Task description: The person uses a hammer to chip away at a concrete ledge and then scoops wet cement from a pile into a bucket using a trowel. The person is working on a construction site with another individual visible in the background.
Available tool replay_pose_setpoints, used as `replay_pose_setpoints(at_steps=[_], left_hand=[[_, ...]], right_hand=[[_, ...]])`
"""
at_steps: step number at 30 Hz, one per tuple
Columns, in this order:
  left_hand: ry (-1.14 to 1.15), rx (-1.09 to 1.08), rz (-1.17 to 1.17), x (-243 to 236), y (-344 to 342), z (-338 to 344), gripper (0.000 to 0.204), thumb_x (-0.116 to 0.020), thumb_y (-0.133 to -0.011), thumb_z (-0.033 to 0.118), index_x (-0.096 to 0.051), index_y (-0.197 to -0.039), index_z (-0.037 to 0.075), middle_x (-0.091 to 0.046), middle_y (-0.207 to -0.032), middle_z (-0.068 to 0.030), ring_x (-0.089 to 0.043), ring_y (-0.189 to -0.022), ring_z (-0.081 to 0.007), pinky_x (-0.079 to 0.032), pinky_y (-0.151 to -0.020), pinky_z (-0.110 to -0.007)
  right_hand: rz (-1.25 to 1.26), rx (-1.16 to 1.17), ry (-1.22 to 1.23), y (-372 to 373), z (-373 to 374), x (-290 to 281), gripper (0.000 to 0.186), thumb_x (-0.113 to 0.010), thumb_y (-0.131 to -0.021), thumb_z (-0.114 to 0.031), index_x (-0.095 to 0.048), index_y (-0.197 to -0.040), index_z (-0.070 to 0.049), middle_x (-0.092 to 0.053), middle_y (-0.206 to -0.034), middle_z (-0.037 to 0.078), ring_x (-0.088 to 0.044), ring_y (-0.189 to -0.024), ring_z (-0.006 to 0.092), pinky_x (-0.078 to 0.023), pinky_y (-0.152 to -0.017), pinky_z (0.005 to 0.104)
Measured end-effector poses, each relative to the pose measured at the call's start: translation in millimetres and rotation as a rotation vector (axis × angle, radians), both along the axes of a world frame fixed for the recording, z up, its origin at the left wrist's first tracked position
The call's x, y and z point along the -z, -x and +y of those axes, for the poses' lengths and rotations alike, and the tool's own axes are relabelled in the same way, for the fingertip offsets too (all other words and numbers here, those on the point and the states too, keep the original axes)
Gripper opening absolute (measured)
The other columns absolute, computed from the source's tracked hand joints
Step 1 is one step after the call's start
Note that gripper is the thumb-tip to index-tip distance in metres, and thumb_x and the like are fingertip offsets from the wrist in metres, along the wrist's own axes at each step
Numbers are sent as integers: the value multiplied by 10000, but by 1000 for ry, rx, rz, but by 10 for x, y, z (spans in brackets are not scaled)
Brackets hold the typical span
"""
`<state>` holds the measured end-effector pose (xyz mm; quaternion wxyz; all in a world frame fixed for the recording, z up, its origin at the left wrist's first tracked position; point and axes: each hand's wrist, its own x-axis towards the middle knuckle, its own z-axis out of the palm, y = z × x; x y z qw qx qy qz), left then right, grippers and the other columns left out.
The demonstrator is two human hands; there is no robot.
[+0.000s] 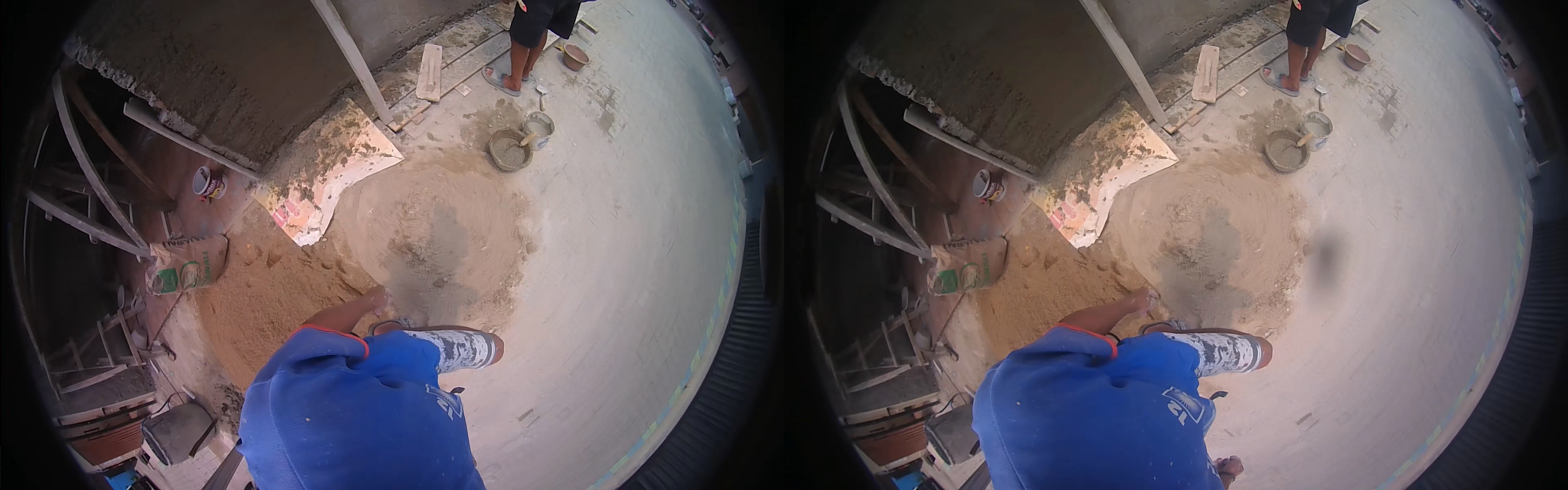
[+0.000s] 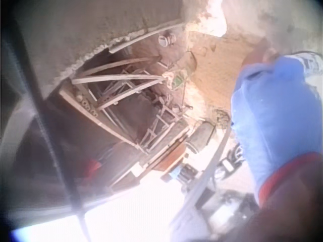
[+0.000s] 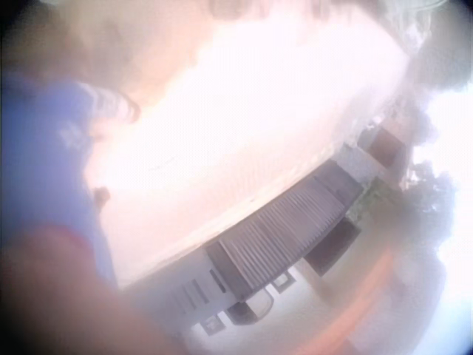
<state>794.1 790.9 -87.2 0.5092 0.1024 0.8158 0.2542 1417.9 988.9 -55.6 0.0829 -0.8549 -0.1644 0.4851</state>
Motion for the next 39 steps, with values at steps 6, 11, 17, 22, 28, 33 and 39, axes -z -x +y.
replay_pose_setpoints(at_steps=[6, 11, 17, 22, 28, 33, 39], left_hand=[[96, -126, 196, 703, -117, 784, 356, -610, -841, 141, -644, -1174, 21, -711, -929, -191, -711, -778, -281, -576, -661, -380], [207, 95, 307, 1234, 221, 1738, 325, -599, -832, 202, -687, -1103, 47, -701, -964, -214, -707, -844, -295, -561, -733, -381], [-330, -364, 49, 682, 747, 4396, 193, -592, -886, 156, -711, -962, 25, -710, -864, -133, -690, -792, -215, -543, -748, -329], [-438, -247, 52, -434, 1483, 5872, 211, -564, -940, 163, -685, -901, -5, -691, -778, -121, -681, -740, -203, -565, -713, -355], [-522, -919, -42, 436, 1501, 5822, 519, -537, -936, 142, -370, -1359, -108, -686, -958, -199, -689, -846, -284, -581, -729, -370], [176, -804, 195, 919, 992, 5962, 831, -657, -838, 221, -202, -1478, -51, -665, -956, -235, -678, -851, -260, -545, -694, -358], [-36, -1063, 160, 321, 1440, 6921, 621, -653, -863, 225, -427, -1396, 0, -680, -1005, -229, -679, -890, -283, -539, -756, -392]], right_hand=[[37, -294, -209, 910, 2426, -829, 101, -387, -807, -58, -482, -774, -55, -350, -496, 22, -357, -369, 163, -371, -312, 338], [-11, -450, -302, 1276, 4048, -892, 124, -400, -824, -92, -508, -788, -41, -417, -502, 41, -469, -377, 195, -441, -306, 350], [-7, -601, -48, 1817, 5527, -908, 174, -541, -833, -92, -607, -834, 70, -564, -583, 127, -671, -537, 309, -587, -470, 421], [26, -1469, 32, 2688, 6736, -629, 225, -505, -901, -108, -652, -961, 52, -577, -614, 119, -681, -585, 280, -581, -484, 403], [181, -1611, 33, 3993, 8599, -71, 356, -360, -904, -17, -627, -1137, 27, -617, -684, 149, -605, -552, 237, -586, -545, 423], [135, -1645, 224, 5835, 10201, 71, 293, -397, -892, -43, -594, -1096, 33, -571, -663, 143, -634, -591, 280, -598, -571, 515], [2, -1803, 36, 8283, 10708, -458, 156, -441, -829, -68, -589, -816, -19, -525, -598, 105, -598, -467, 254, -570, -424, 446]])
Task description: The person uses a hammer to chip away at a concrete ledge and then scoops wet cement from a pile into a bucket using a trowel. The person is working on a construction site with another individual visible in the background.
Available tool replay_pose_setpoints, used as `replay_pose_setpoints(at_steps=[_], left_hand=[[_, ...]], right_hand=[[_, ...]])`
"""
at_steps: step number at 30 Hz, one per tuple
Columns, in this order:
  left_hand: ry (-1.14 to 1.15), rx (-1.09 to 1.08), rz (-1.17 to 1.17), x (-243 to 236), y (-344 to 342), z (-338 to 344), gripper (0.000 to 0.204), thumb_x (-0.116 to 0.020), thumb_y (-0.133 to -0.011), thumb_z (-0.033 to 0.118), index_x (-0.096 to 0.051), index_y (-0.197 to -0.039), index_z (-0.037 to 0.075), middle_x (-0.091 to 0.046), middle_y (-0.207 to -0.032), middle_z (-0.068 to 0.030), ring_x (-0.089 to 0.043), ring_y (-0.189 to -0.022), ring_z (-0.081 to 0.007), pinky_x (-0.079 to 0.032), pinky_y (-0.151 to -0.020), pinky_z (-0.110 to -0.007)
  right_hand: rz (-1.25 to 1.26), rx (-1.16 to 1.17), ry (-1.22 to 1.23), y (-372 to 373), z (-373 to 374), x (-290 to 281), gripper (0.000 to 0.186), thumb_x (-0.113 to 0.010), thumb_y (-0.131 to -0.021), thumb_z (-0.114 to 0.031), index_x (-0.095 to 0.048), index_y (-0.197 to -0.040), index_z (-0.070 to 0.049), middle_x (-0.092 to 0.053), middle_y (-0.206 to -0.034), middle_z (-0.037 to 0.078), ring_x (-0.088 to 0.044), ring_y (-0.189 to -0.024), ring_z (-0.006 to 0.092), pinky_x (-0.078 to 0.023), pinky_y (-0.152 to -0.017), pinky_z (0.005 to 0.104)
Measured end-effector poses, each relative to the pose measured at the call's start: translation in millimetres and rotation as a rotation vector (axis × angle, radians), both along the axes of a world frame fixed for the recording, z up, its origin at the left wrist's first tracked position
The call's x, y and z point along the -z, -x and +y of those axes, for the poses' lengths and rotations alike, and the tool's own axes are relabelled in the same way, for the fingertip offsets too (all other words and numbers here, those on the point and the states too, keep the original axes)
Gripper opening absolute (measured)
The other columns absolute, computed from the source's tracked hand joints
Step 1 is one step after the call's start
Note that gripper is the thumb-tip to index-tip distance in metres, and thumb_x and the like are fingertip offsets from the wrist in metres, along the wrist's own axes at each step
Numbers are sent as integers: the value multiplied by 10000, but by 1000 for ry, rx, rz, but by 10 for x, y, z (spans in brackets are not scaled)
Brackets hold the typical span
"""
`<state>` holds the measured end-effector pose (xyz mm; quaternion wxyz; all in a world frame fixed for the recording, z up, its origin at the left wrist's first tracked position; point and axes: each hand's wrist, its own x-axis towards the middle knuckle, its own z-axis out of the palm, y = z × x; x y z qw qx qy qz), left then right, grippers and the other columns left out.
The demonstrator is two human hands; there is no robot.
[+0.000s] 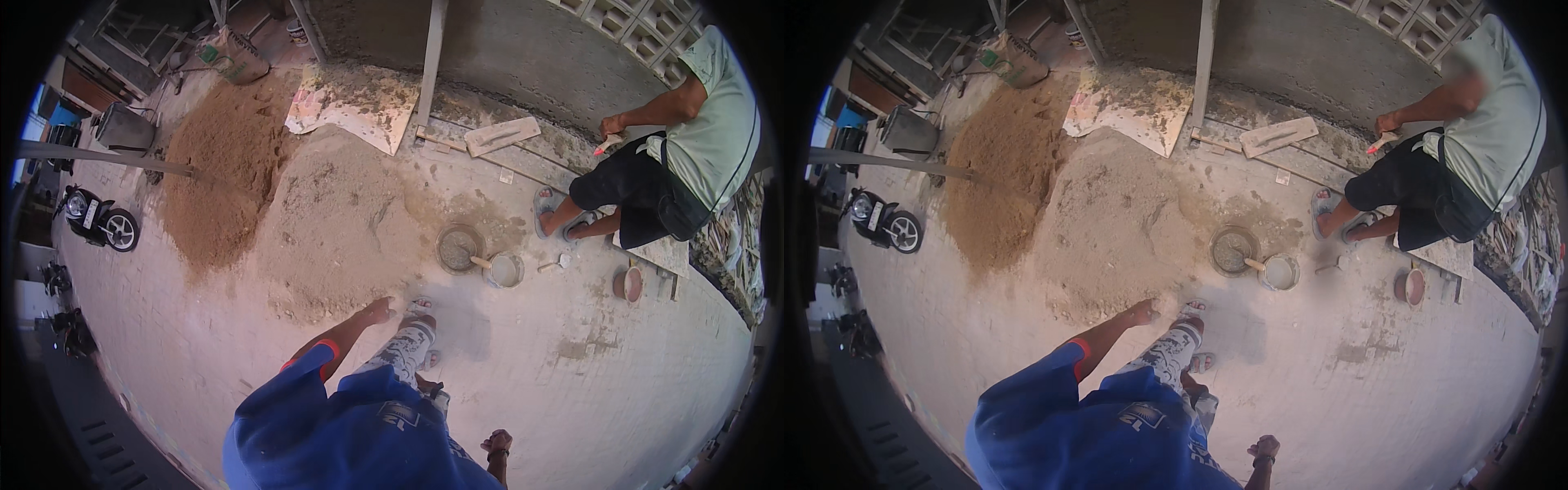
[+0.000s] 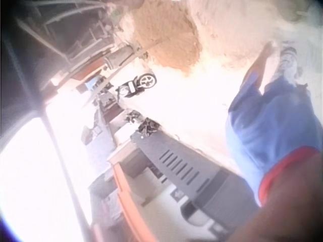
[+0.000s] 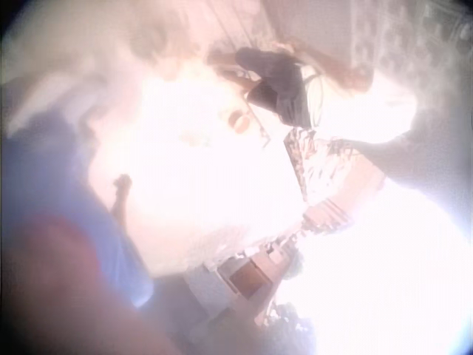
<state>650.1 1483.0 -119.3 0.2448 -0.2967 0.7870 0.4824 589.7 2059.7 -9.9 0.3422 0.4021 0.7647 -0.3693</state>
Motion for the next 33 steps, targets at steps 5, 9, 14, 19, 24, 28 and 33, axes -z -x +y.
replay_pose_setpoints(at_steps=[5, 9, 14, 19, 24, 28, 33], left_hand=[[-42, -148, 96, 824, 554, 534, 547, -633, -895, 178, -454, -1381, 4, -684, -963, -198, -662, -791, -246, -537, -692, -352], [-197, -276, -137, 1180, 1120, 694, 516, -607, -892, 152, -458, -1364, 6, -677, -918, -182, -631, -769, -205, -519, -671, -342], [-267, -380, -18, 2588, 1530, 804, 422, -632, -860, 220, -571, -1237, 41, -650, -1083, -253, -622, -1056, -404, -511, -877, -425], [-327, -593, -13, 3674, 1971, 716, 660, -568, -836, -26, -307, -1442, -42, -627, -1147, -151, -637, -993, -209, -498, -804, -290], [-515, -965, 9, 4021, 2536, 464, 816, -649, -818, 5, -179, -1485, -22, -513, -1354, -193, -586, -1147, -308, -497, -871, -350], [-699, -1104, -57, 4024, 2909, 202, 789, -714, -814, 111, -271, -1460, 23, -518, -1340, -197, -542, -1210, -334, -510, -871, -420], [-612, -1039, 39, 4384, 2557, 290, 568, -729, -797, 186, -490, -1304, 89, -620, -1167, -144, -609, -1076, -277, -537, -778, -396]], right_hand=[[118, -263, 235, 1622, -425, 527, 143, -420, -770, -45, -554, -719, -50, -460, -499, 57, -530, -366, 192, -493, -325, 333], [-49, -567, 239, 2340, -1253, 1218, 202, -492, -855, -136, -614, -968, -21, -547, -624, 80, -595, -500, 185, -534, -424, 331], [236, -1432, 38, 3014, -2341, 2738, 352, -568, -788, -126, -624, -1129, -57, -672, -859, 231, -675, -806, 369, -551, -774, 446], [376, -1901, -185, 3950, -3674, 3853, 391, -604, -819, -171, -568, -1200, -92, -588, -1136, 205, -568, -1087, 406, -487, -914, 487], [174, -2012, -388, 4038, -4157, 4675, 428, -549, -872, -161, -479, -1283, -69, -607, -1125, 214, -579, -1109, 444, -522, -896, 464], [67, -2024, -269, 3902, -4035, 4782, 457, -553, -867, -169, -457, -1284, -5, -643, -1043, 255, -653, -961, 431, -532, -849, 478], [79, -2195, -182, 4495, -4237, 3780, 490, -612, -827, -206, -492, -1244, 21, -654, -987, 269, -658, -926, 429, -521, -834, 496]])
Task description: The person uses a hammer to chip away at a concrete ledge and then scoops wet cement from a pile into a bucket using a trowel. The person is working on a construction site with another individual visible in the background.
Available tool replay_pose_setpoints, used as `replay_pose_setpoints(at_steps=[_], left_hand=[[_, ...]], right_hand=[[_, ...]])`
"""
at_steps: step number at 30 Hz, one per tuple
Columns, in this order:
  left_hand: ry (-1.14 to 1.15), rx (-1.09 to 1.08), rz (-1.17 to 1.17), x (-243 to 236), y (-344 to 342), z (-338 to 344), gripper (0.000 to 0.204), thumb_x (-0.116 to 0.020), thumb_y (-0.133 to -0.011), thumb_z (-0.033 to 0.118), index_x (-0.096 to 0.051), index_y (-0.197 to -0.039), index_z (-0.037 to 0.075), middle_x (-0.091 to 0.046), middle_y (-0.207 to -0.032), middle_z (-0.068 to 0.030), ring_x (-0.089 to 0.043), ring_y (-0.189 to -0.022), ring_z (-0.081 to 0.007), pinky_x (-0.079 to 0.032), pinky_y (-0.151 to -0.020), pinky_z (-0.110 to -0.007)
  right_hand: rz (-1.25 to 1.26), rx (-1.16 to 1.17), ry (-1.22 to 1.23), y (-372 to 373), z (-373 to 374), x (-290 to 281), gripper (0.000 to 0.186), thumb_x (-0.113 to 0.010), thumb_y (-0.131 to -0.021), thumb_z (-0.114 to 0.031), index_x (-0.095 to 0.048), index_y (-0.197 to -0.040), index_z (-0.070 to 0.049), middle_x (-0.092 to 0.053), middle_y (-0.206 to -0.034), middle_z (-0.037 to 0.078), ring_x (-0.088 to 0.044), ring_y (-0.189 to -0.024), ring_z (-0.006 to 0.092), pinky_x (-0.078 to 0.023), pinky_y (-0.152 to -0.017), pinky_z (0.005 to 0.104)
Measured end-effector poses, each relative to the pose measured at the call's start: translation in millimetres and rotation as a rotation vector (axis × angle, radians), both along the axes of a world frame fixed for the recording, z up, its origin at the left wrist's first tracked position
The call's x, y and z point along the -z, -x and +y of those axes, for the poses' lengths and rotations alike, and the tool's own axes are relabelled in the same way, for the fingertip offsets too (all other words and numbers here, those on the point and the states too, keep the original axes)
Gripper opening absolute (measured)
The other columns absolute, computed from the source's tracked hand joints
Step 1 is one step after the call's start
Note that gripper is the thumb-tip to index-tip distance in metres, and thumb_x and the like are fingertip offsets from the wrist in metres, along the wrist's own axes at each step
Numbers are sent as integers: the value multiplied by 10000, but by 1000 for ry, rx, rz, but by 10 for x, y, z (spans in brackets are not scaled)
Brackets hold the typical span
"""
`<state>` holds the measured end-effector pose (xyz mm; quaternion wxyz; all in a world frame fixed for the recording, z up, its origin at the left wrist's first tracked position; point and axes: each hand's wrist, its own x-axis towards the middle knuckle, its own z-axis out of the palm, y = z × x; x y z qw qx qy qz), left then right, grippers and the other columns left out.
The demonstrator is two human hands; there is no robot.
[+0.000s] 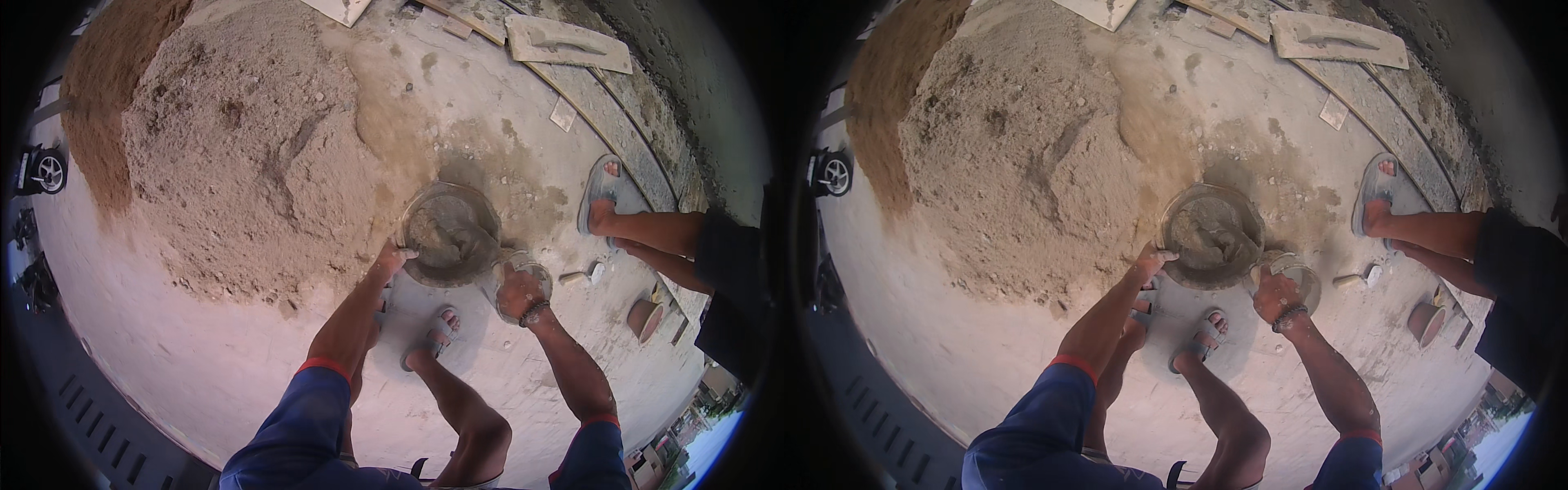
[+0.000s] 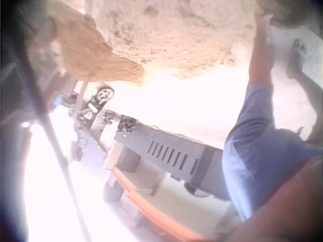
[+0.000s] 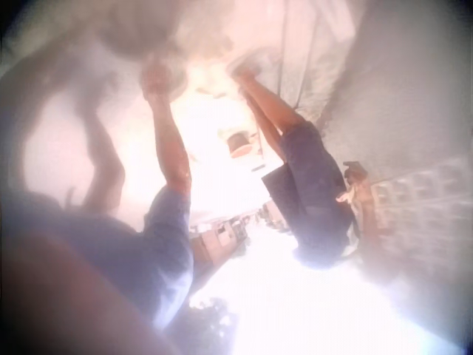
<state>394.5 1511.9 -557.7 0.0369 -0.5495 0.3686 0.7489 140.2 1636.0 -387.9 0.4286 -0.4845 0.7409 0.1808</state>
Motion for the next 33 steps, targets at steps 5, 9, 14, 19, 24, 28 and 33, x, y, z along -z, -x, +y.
replay_pose_setpoints(at_steps=[5, 9, 14, 19, 24, 28, 33], left_hand=[[81, -31, 176, 171, 313, 72, 392, -658, -726, -20, -617, -1116, -32, -692, -966, -113, -639, -871, -208, -508, -786, -360], [140, 30, 55, -189, 582, -102, 348, -656, -717, -9, -632, -1061, -61, -693, -902, -147, -642, -814, -220, -507, -751, -367], [421, 20, 188, 257, 494, 219, 367, -651, -728, 42, -636, -1092, -8, -688, -927, -221, -683, -889, -320, -521, -775, -390], [547, 39, -29, -119, 409, 611, 363, -667, -722, 126, -622, -1065, 17, -666, -884, -223, -644, -873, -348, -506, -746, -419], [575, 130, -195, -619, -38, 781, 387, -654, -716, 164, -617, -1075, 25, -677, -829, -195, -669, -803, -301, -503, -693, -410], [588, 26, -62, -2024, -262, 723, 433, -680, -755, 248, -632, -1142, 60, -687, -881, -188, -665, -886, -306, -492, -779, -422], [530, -14, -85, -2995, -550, 925, 347, -688, -817, 262, -649, -1107, 76, -683, -893, -121, -633, -844, -201, -508, -731, -369]], right_hand=[[99, -34, 95, 352, -475, 780, 338, -609, -831, -159, -571, -1118, 16, -674, -951, 251, -677, -925, 374, -544, -816, 455], [113, -199, 87, 21, -732, 843, 206, -567, -844, -86, -605, -1022, 11, -693, -925, 223, -691, -939, 328, -569, -796, 400], [-31, -317, 183, -275, -261, 719, 227, -487, -873, -111, -633, -1015, -13, -692, -917, 220, -692, -884, 360, -552, -786, 455], [-37, -207, -27, -136, -16, -186, 350, -547, -862, -234, -589, -1143, -29, -678, -989, 242, -669, -955, 397, -526, -836, 495], [-10, -129, 9, 190, 430, -713, 465, -583, -826, -333, -575, -1157, -7, -679, -981, 242, -663, -966, 411, -520, -846, 519], [6, -125, -18, 111, 548, -677, 525, -635, -794, -402, -570, -1136, -10, -679, -1019, 224, -650, -981, 402, -519, -864, 486], [-46, -199, 118, 220, 163, -1104, 481, -643, -828, -383, -573, -1170, -52, -698, -895, 159, -682, -827, 323, -546, -738, 426]])
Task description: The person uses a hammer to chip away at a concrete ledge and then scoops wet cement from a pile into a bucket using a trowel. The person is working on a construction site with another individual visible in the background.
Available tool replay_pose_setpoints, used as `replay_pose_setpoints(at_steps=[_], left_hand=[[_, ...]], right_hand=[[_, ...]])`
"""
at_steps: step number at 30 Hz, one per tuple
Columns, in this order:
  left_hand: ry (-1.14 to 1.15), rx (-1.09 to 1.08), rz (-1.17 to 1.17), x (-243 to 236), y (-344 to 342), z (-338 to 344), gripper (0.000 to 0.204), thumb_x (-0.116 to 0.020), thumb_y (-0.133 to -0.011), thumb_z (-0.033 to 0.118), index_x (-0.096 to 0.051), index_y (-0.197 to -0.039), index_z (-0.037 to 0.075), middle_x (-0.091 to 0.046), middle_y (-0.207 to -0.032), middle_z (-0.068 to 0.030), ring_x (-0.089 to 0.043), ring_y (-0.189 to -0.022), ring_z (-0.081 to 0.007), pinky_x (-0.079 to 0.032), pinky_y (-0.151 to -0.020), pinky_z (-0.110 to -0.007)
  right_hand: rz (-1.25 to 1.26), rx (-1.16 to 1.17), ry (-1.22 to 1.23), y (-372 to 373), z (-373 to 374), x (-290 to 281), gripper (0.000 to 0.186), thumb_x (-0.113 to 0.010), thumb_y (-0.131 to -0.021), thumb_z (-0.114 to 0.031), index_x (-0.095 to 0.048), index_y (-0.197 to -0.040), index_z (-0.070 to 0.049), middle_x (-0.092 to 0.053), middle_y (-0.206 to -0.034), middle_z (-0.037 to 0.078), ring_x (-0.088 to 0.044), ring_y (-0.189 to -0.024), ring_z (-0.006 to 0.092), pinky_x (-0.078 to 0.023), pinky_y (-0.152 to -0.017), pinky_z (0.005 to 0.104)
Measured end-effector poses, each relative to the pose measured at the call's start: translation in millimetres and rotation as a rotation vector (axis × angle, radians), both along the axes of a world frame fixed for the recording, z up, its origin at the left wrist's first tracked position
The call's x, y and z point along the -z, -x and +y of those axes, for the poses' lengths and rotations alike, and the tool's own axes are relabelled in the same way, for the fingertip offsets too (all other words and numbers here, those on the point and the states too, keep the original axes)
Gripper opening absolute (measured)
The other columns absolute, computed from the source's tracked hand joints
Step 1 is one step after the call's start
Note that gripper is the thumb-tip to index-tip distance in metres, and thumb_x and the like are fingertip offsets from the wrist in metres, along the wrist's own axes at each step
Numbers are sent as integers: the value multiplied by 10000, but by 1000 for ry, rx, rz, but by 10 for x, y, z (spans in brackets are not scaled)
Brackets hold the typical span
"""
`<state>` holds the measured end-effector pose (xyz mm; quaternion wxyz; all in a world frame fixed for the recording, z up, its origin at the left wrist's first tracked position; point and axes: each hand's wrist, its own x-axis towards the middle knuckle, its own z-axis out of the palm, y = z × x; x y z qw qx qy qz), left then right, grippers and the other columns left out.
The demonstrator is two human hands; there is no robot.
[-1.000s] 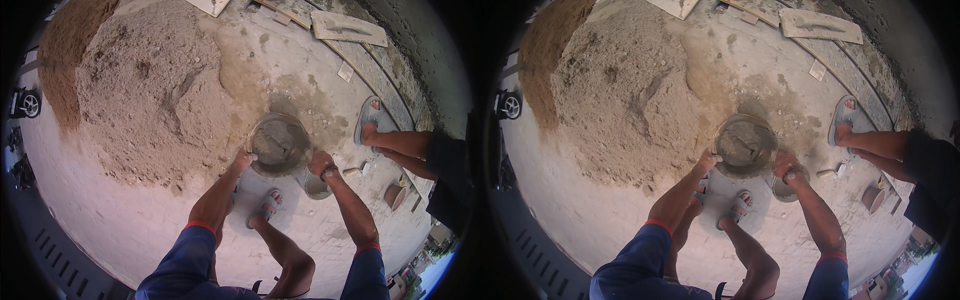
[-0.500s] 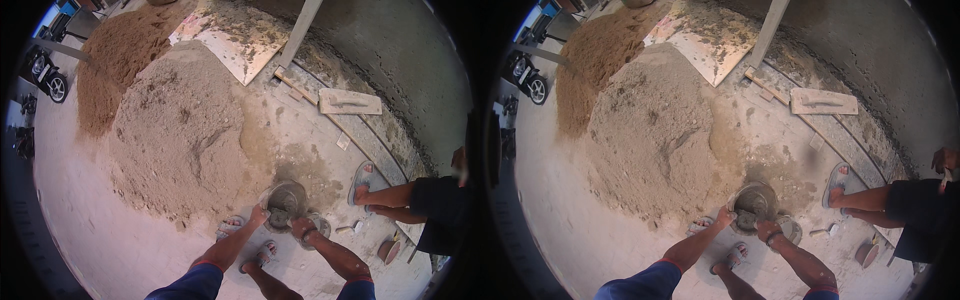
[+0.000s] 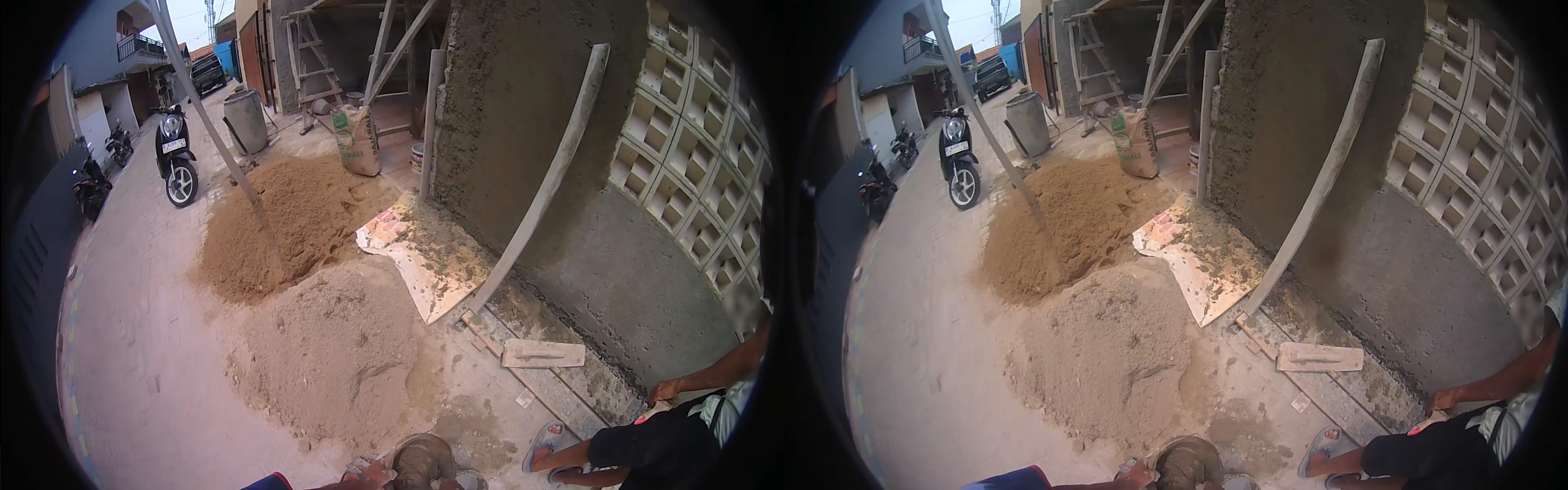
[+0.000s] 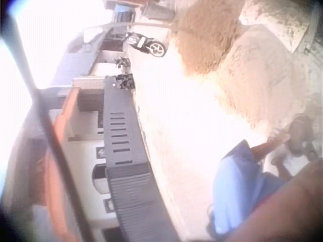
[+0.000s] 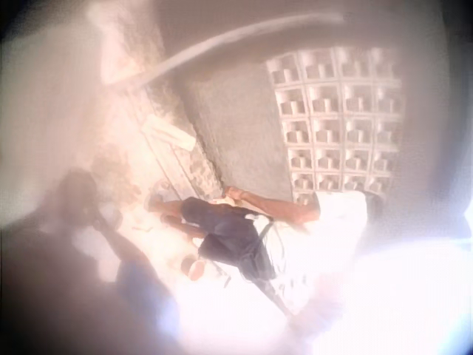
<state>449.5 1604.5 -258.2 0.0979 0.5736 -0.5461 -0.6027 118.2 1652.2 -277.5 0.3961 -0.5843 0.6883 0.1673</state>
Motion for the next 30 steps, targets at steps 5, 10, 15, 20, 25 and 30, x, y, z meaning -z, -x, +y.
replay_pose_setpoints(at_steps=[5, 10, 15, 20, 25, 30], left_hand=[[579, -123, -296, 269, -478, 527, 120, -664, -838, 193, -686, -848, 76, -602, -680, -65, -562, -631, -178, -461, -554, -357], [238, -224, 124, -1489, -655, 308, 135, -649, -812, 165, -655, -728, 60, -562, -624, -66, -530, -584, -177, -427, -504, -356], [302, -238, 81, -2057, -912, 103, 168, -643, -800, 185, -649, -712, 43, -566, -627, -77, -522, -577, -188, -420, -493, -380], [275, -243, 122, -2514, -1198, -162, 221, -648, -807, 244, -656, -757, 30, -578, -639, -90, -532, -596, -208, -436, -531, -411], [248, -234, 133, -2745, -1420, -331, 288, -654, -813, 304, -664, -801, 16, -589, -651, -103, -541, -615, -229, -452, -568, -442], [341, -470, 201, -3105, -1838, -429, 317, -692, -684, 97, -664, -986, 2, -653, -698, -77, -590, -610, -181, -485, -554, -367]], right_hand=[[-122, 31, 68, 18, -722, -1608, 470, -644, -833, -377, -575, -1171, -59, -694, -877, 147, -678, -804, 307, -542, -719, 415], [-152, 70, 130, 33, -955, -2686, 458, -646, -838, -371, -577, -1173, -66, -690, -858, 136, -673, -780, 292, -538, -699, 404], [-209, 85, 128, -435, -1116, -3184, 447, -647, -842, -365, -579, -1174, -73, -686, -840, 125, -668, -757, 277, -535, -679, 393], [-309, 110, 43, -1203, -1203, -3247, 436, -648, -847, -359, -580, -1175, -80, -682, -822, 113, -664, -733, 262, -531, -660, 382], [-378, 126, -79, -1847, -1219, -3280, 425, -650, -852, -353, -582, -1176, -87, -678, -803, 102, -659, -710, 246, -527, -640, 371], [-420, 63, -295, -2394, -853, -3300, 414, -651, -856, -346, -584, -1177, -94, -674, -785, 91, -655, -687, 231, -524, -620, 360]])
